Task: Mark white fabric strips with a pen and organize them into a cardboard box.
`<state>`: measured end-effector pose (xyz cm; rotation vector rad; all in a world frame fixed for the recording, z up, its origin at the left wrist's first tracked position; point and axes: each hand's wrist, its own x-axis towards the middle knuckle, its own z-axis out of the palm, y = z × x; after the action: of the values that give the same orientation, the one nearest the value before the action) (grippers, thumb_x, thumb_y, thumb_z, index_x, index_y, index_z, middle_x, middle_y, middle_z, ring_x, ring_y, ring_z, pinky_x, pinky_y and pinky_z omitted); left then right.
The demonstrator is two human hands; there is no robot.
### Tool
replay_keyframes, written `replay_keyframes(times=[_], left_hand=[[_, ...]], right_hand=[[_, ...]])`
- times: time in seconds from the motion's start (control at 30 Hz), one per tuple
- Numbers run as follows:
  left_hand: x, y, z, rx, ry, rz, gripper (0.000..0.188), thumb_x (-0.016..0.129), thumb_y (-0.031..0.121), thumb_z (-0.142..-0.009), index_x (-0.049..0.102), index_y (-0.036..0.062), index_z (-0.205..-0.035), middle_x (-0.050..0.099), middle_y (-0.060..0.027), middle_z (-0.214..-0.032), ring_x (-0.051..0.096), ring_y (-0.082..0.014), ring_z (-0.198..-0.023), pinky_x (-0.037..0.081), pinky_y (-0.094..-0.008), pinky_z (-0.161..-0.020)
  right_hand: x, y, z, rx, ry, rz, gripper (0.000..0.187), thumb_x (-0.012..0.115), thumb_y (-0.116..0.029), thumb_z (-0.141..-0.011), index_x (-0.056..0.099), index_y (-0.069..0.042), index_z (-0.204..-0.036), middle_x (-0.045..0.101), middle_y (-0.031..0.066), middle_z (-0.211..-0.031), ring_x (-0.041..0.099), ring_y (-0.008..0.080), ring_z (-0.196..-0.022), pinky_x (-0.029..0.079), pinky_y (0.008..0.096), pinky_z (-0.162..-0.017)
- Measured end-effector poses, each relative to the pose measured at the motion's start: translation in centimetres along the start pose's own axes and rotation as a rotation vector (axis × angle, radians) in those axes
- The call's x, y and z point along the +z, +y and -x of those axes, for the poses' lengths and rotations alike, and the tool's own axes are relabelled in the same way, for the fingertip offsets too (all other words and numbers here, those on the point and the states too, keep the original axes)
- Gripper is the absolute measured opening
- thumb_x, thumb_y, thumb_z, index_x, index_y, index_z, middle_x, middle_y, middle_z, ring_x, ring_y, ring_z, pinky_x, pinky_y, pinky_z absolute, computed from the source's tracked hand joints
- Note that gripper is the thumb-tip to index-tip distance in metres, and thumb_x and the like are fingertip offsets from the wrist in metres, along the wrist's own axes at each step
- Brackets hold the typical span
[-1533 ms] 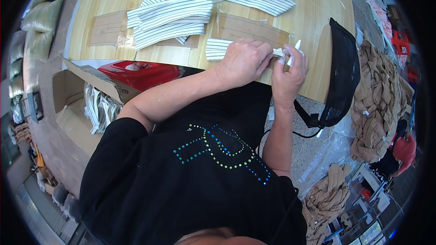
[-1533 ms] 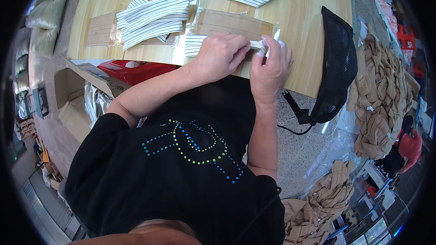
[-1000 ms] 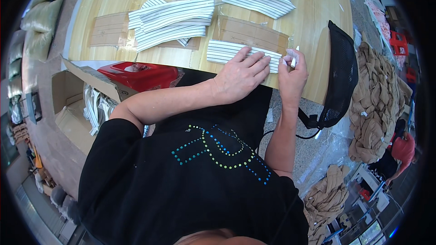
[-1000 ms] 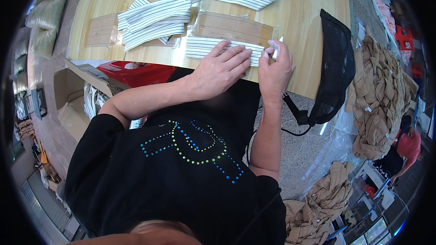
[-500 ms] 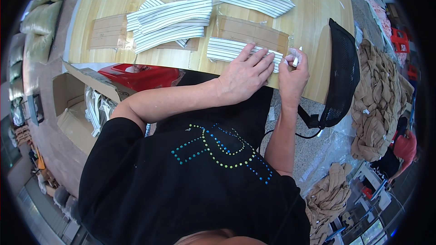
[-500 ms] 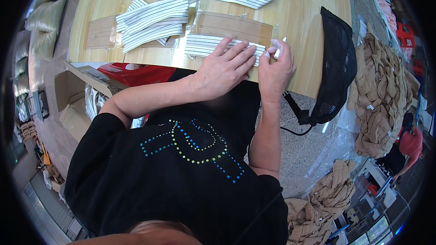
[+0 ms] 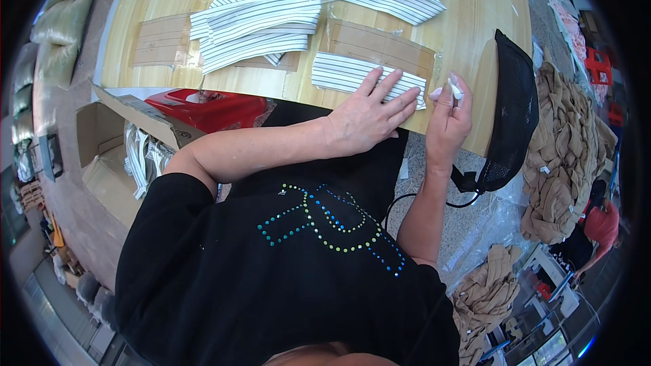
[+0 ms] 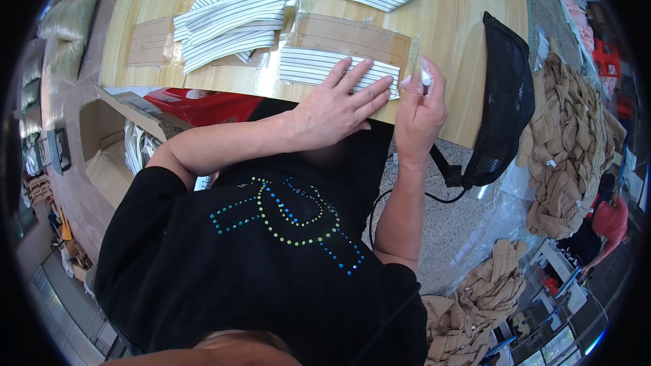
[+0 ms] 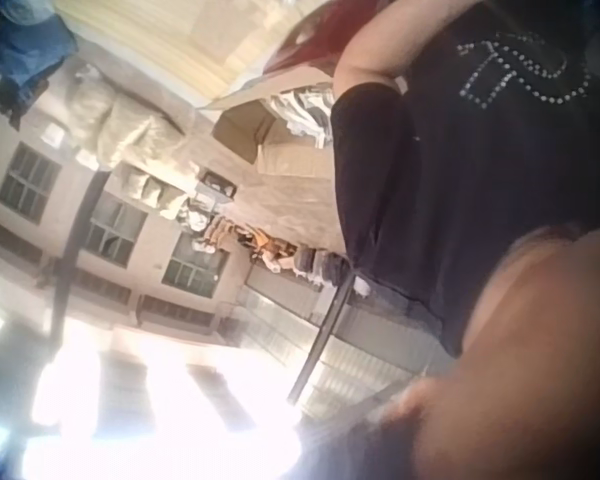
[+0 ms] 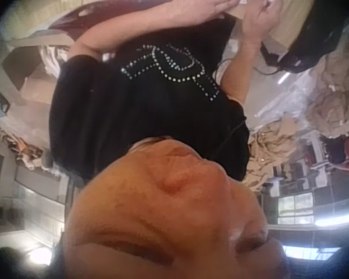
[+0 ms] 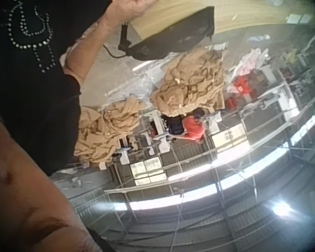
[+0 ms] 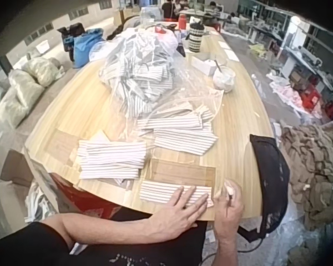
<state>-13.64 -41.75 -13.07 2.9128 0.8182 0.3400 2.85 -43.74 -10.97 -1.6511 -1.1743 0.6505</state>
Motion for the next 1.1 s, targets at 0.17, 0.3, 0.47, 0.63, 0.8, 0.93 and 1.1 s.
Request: replay_keyframes(times=[0.17, 0.3, 0.47, 0.63, 0.8, 0.93, 1.1], left_hand=[[-0.2, -0.2, -0.1, -0.001, -0.01, 0.005, 0.06, 0.06, 0.04, -0.088, 0.05, 0.0062, -0.136, 0.04, -0.0101, -0.148, 0.032, -0.0383, -0.137, 0.025, -0.0565, -0.111], [-0.4, 0.1, 0.1, 0.0, -0.026, 0.026, 0.06, 0.06, 0.04, -0.088, 0.05, 0.0059, -0.136, 0.04, -0.0106, -0.148, 0.032, -0.039, -0.137, 0.024, -0.0575, -0.112], [-0.2, 0.2, 0.2, -0.024, -0.014, 0.033, 0.061, 0.06, 0.04, -0.088, 0.05, 0.0052, -0.136, 0.039, -0.0111, -0.148, 0.032, -0.04, -0.137, 0.023, -0.0589, -0.111], [-0.3, 0.1, 0.2, -0.016, -0.026, 0.034, 0.061, 0.06, 0.04, -0.088, 0.048, 0.0064, -0.138, 0.038, -0.0094, -0.149, 0.03, -0.0404, -0.138, 0.023, -0.0608, -0.111], [0.0, 0.1, 0.3, -0.005, -0.024, 0.051, 0.061, 0.06, 0.04, -0.088, 0.047, 0.0109, -0.14, 0.036, -0.0074, -0.151, 0.029, -0.0406, -0.138, 0.021, -0.0629, -0.11], [-0.1, 0.1, 0.3, -0.012, -0.053, 0.039, 0.062, 0.06, 0.04, -0.088, 0.045, 0.0119, -0.142, 0.036, -0.0068, -0.151, 0.028, -0.0404, -0.139, 0.021, -0.0645, -0.109], [0.1, 0.0, 0.4, -0.011, 0.007, 0.032, 0.045, 0.06, 0.037, -0.087, 0.06, 0.0136, -0.126, 0.045, -0.0073, -0.14, 0.029, -0.0403, -0.138, 0.021, -0.0687, -0.106]], right_hand=[[-0.2, 1.0, -0.4, 0.036, -0.039, -0.115, 0.023, 0.054, -0.011, -0.099, 0.057, 0.002, -0.117, 0.061, 0.0033, -0.092, 0.057, 0.0094, -0.087, 0.047, 0.0243, -0.076], [0.0, 1.3, -0.1, 0.025, -0.057, -0.135, 0.017, 0.059, -0.008, -0.095, 0.057, 0.002, -0.108, 0.061, 0.0059, -0.097, 0.058, 0.011, -0.087, 0.05, 0.0264, -0.076], [-0.1, 1.2, -0.2, 0.043, -0.109, -0.141, 0.016, 0.06, -0.004, -0.093, 0.057, 0.002, -0.107, 0.061, 0.0058, -0.097, 0.058, 0.0108, -0.088, 0.049, 0.0253, -0.077], [0.1, 0.9, 0.0, 0.053, -0.103, -0.105, 0.016, 0.061, -0.003, -0.092, 0.058, 0.001, -0.107, 0.062, 0.0048, -0.098, 0.058, 0.0107, -0.088, 0.048, 0.0247, -0.077], [0.2, 0.9, -0.1, 0.023, -0.149, 0.019, 0.014, 0.061, -0.004, -0.092, 0.059, 0.001, -0.104, 0.062, 0.0045, -0.094, 0.057, 0.0103, -0.085, 0.049, 0.0249, -0.074], [0.4, 0.0, -0.1, 0.028, -0.159, 0.117, 0.013, 0.062, -0.005, -0.092, 0.06, 0.001, -0.103, 0.062, 0.0039, -0.092, 0.056, 0.0097, -0.083, 0.049, 0.0247, -0.072], [1.7, -1.0, 0.6, 0.028, -0.163, -0.056, 0.014, 0.063, -0.006, -0.092, 0.06, 0.001, -0.104, 0.062, 0.0032, -0.091, 0.057, 0.0087, -0.083, 0.049, 0.0251, -0.073]])
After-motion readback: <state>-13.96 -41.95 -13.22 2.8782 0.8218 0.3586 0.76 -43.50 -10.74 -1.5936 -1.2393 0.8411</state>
